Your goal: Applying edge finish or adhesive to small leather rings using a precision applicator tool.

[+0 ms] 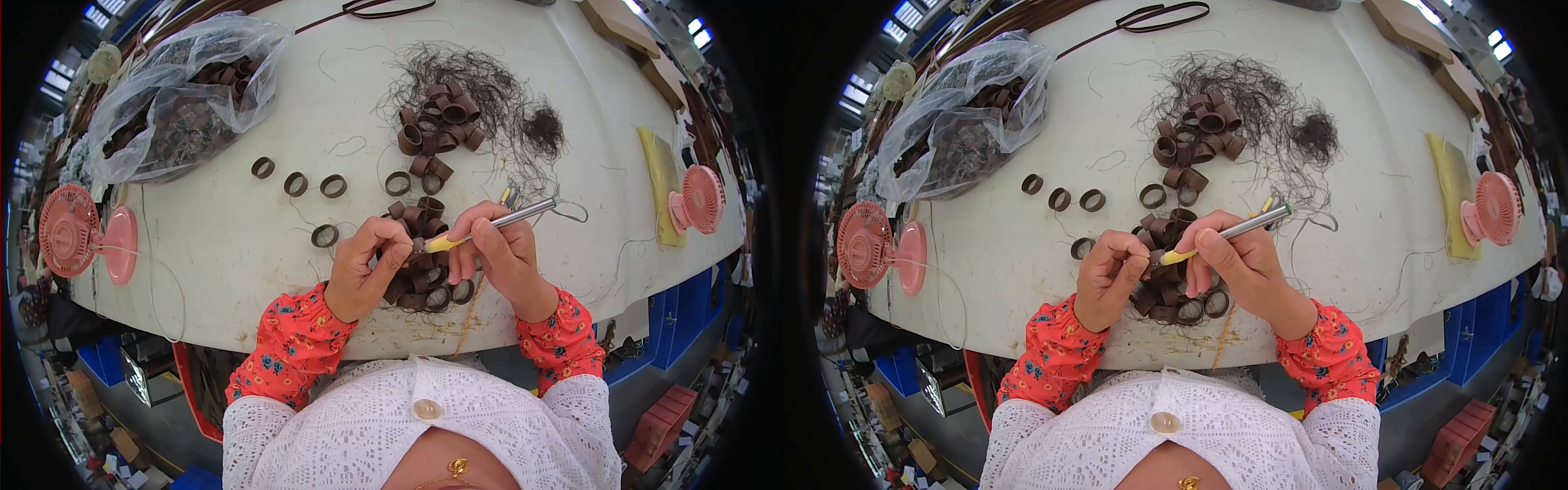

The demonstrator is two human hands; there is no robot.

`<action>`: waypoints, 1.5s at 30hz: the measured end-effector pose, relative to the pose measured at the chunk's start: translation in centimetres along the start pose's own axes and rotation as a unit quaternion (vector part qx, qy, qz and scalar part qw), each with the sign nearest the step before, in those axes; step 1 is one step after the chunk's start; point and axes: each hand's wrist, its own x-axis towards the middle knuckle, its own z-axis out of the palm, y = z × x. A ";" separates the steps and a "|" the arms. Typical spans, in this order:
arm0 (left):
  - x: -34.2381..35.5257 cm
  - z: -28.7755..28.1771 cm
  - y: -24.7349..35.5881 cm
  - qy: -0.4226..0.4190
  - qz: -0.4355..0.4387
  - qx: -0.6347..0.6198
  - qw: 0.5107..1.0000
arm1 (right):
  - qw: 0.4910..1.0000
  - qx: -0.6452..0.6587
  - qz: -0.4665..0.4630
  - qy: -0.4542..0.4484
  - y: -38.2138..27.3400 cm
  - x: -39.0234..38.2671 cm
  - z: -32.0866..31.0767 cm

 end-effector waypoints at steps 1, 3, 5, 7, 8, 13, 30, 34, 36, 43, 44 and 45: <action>0.0 0.0 0.0 -0.001 0.005 0.004 1.000 | 1.000 -0.003 -0.001 0.002 0.0 0.0 0.0; 0.0 0.0 0.0 -0.003 0.010 0.007 1.000 | 1.000 0.000 -0.002 -0.004 0.0 0.0 -0.2; 0.0 0.0 0.1 0.000 -0.002 0.004 1.000 | 1.000 0.003 -0.004 -0.010 0.2 0.1 -0.3; 0.0 0.0 0.3 0.004 -0.022 -0.002 1.000 | 0.997 0.008 -0.078 0.008 0.6 0.3 -0.2; 0.0 -0.1 0.3 0.007 -0.042 -0.010 0.999 | 0.997 0.008 -0.079 0.007 0.7 0.4 -0.2; -0.2 -0.1 -0.1 0.009 -0.044 -0.003 0.999 | 0.924 -0.347 -0.162 -0.007 0.4 1.3 0.3; 0.4 -0.5 1.1 -0.003 -0.066 0.007 0.998 | 0.845 -0.434 -0.311 -0.032 0.3 1.5 -0.3; 0.6 -1.0 0.1 -0.003 -0.037 0.011 0.999 | 0.858 -0.424 -0.289 -0.024 0.3 1.3 -0.2; 0.7 -0.8 0.3 -0.004 -0.037 0.014 0.999 | 0.858 -0.423 -0.292 -0.007 0.3 1.3 -0.4; 0.9 -0.8 -0.6 -0.004 0.038 -0.019 0.999 | 0.860 -0.417 -0.293 -0.027 0.4 1.3 -0.2; 0.8 -0.7 -0.3 -0.005 0.038 -0.020 0.999 | 0.859 -0.420 -0.292 -0.028 0.5 1.2 -0.2; 0.6 -0.6 0.3 -0.017 -0.028 -0.090 0.995 | 0.858 -0.422 -0.291 -0.029 0.5 1.2 -0.2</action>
